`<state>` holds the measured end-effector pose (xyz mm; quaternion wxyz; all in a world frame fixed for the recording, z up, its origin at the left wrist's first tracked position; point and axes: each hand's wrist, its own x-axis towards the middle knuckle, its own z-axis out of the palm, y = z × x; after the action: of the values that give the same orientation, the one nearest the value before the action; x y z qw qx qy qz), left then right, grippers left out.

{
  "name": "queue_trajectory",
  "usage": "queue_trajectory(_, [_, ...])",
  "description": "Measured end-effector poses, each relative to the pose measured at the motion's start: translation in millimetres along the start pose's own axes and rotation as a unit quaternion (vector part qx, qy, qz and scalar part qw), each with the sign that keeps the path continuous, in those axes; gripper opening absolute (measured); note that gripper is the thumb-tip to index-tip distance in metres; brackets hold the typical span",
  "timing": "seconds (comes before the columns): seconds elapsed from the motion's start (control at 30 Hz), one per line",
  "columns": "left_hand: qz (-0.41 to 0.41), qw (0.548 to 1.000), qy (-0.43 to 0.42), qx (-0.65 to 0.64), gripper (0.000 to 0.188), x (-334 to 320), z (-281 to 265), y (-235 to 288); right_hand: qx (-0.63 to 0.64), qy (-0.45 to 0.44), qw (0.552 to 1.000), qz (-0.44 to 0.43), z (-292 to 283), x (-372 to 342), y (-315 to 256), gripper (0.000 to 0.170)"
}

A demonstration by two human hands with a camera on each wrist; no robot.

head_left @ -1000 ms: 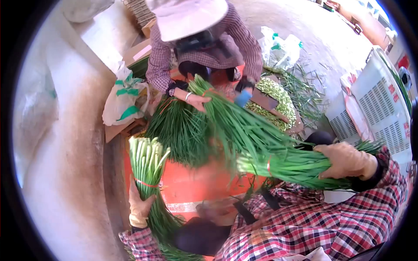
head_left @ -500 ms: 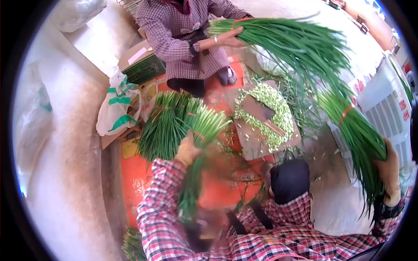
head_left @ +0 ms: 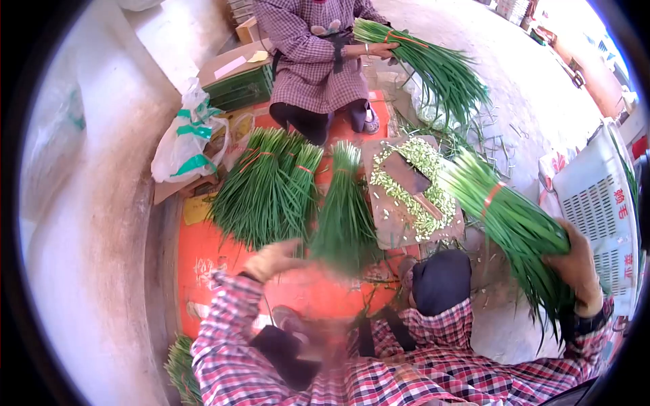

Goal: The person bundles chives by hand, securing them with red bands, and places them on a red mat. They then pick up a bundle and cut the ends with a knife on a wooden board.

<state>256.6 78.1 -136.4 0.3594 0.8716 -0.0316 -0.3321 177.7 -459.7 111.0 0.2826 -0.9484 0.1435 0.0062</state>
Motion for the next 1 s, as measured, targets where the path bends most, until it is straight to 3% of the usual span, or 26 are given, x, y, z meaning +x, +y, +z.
queue_trajectory(0.03, [-0.018,0.999,0.035,-0.024,0.08,-39.3,-19.6,9.1,0.014,-0.032,0.999,-0.023,-0.6,-0.7,-16.5,0.054])
queue_trajectory(0.07, [0.037,0.989,0.14,0.01,0.064,-59.5,-24.3,-25.2,0.025,-0.066,0.996,-0.046,-0.7,-2.3,-32.9,0.053])
queue_trajectory(0.1, [0.043,0.972,0.228,0.043,0.061,-93.3,-32.9,-27.1,0.047,-0.075,0.99,-0.108,4.2,-3.4,-49.4,0.049])
queue_trajectory(0.13, [0.016,0.967,0.225,-0.118,0.061,-130.2,-41.5,-10.7,0.072,-0.085,0.979,-0.169,13.1,-3.8,-65.4,0.045])
queue_trajectory(0.2, [0.036,0.942,0.224,-0.248,0.073,-189.5,-51.9,-5.4,0.027,-0.129,0.952,-0.276,30.8,0.7,-103.2,0.039])
queue_trajectory(0.23, [0.055,0.93,0.23,-0.28,0.079,-213.6,-49.2,3.7,-0.102,0.012,0.878,-0.467,57.1,10.7,-99.4,0.038])
queue_trajectory(0.27, [0.073,0.917,0.237,-0.313,0.085,-226.7,-46.8,8.3,-0.224,0.153,0.734,-0.622,79.8,19.2,-97.9,0.038])
queue_trajectory(0.3, [0.076,0.915,0.24,-0.315,0.085,-229.7,-42.1,11.3,-0.092,0.004,0.859,-0.504,89.2,1.9,-132.6,0.039])
queue_trajectory(0.33, [0.101,0.904,0.251,-0.332,0.09,-229.2,-33.6,16.7,0.047,-0.144,0.924,-0.351,103.2,-20.6,-173.3,0.04])
queue_trajectory(0.4, [0.109,0.896,0.244,-0.355,0.094,-218.1,-15.3,17.8,0.126,-0.175,0.908,-0.359,147.4,-33.3,-192.4,0.048])
queue_trajectory(0.47, [0.134,0.831,0.19,-0.505,0.089,-168.7,7.8,-21.3,0.199,-0.198,0.896,-0.345,206.3,-54.0,-188.2,0.058])
queue_trajectory(0.53, [0.236,0.722,0.274,-0.59,0.085,-139.6,33.3,11.8,0.277,-0.25,0.856,-0.357,250.4,-78.3,-184.6,0.067])
queue_trajectory(0.57, [0.294,0.631,0.199,-0.69,0.072,-140.3,41.4,14.6,0.296,-0.257,0.859,-0.33,273.1,-91.0,-180.0,0.068])
queue_trajectory(0.6, [0.326,0.606,0.15,-0.71,0.066,-132.9,43.6,14.5,0.314,-0.261,0.861,-0.302,297.7,-100.2,-173.6,0.068])
queue_trajectory(0.67, [0.255,0.601,0.279,-0.704,0.063,-122.4,45.9,18.3,0.34,-0.344,0.843,-0.237,354.2,-100.2,-152.4,0.067])
queue_trajectory(0.7, [0.264,0.677,0.288,-0.624,0.064,-111.0,41.5,20.6,0.306,-0.299,0.862,-0.272,393.1,-98.5,-133.2,0.066])
queue_trajectory(0.73, [0.181,0.653,0.229,-0.699,0.055,-102.7,45.6,20.5,0.271,-0.254,0.877,-0.305,420.3,-98.1,-117.8,0.064])
queue_trajectory(0.77, [0.112,0.648,0.16,-0.736,0.053,-83.9,46.7,12.7,0.404,-0.324,0.827,-0.218,417.5,-101.5,-115.3,0.061])
queue_trajectory(0.8, [0.04,0.636,0.088,-0.766,0.051,-59.7,50.5,0.4,0.403,-0.326,0.828,-0.213,430.1,-99.3,-104.7,0.061])
queue_trajectory(0.87, [-0.011,0.656,0.085,-0.75,0.047,-7.6,65.0,-7.9,0.429,-0.312,0.838,-0.126,459.7,-85.2,-74.9,0.054])
queue_trajectory(0.9, [-0.021,0.678,0.069,-0.731,0.046,20.7,73.9,-14.9,0.426,-0.312,0.841,-0.121,461.0,-79.8,-63.6,0.054])
queue_trajectory(0.93, [-0.03,0.7,0.054,-0.712,0.045,46.4,81.4,-20.4,0.361,-0.316,0.872,-0.096,461.3,-73.7,-54.3,0.049])
queue_trajectory(1.0, [-0.005,0.782,0.078,-0.618,0.045,88.5,99.9,-20.6,0.255,-0.313,0.913,-0.054,465.6,-63.0,-41.0,0.04])
